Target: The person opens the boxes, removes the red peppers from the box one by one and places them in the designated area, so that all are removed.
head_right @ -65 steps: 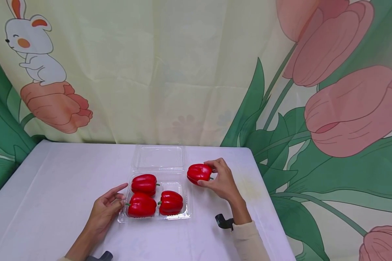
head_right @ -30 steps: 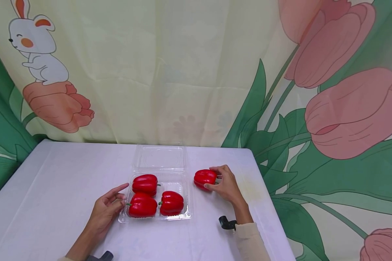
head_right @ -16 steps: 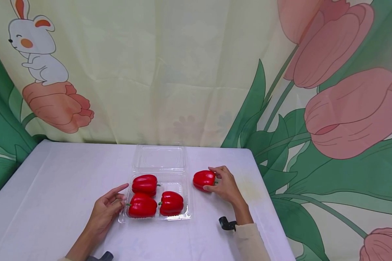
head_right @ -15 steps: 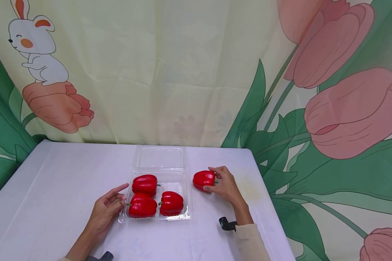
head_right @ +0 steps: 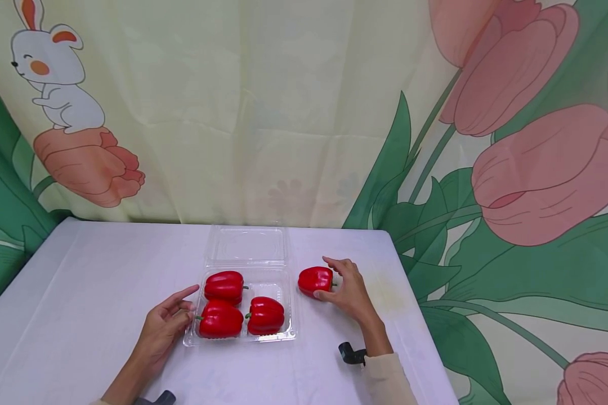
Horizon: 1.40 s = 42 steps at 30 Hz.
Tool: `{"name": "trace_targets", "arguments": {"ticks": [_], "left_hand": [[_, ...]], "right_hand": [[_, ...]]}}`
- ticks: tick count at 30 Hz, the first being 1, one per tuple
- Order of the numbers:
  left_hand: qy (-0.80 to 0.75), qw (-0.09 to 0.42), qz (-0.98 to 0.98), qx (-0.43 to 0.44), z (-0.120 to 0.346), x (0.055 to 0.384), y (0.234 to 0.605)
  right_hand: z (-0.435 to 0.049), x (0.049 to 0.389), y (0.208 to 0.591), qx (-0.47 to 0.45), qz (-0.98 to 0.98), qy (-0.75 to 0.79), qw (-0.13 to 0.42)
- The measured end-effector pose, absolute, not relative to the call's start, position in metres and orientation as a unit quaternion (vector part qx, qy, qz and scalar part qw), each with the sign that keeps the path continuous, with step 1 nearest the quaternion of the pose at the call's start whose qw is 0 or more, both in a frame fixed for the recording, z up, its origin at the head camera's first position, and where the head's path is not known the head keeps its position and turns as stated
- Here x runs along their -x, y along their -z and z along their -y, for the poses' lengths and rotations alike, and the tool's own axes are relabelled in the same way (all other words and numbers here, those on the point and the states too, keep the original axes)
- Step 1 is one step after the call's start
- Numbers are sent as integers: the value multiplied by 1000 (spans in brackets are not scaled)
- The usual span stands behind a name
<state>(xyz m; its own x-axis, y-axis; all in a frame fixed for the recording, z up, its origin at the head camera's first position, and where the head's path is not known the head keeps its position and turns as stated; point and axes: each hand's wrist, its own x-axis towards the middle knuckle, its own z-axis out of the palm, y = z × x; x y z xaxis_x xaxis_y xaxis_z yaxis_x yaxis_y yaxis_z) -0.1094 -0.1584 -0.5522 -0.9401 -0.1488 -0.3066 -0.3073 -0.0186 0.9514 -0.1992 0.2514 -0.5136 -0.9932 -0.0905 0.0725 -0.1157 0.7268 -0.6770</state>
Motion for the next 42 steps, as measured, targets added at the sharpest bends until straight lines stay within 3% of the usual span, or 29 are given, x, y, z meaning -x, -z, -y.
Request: {"name": "trace_targets", "arguments": {"ticks": [9,16,26,42], "left_hand": [[-696,61,-696,166,158,109,551],[-694,64,-697,166,158,108,551],[-691,65,-700,169,159,109,551],[-696,64,-697,163,159,109,552]], "right_hand": [[-239,189,498,-83,923,-367,78],[-222,175,485,-107,911,-388,88],[-197,157,483,-178,885,-425,71],[-159,140,510,-214,875,-435,8]]}}
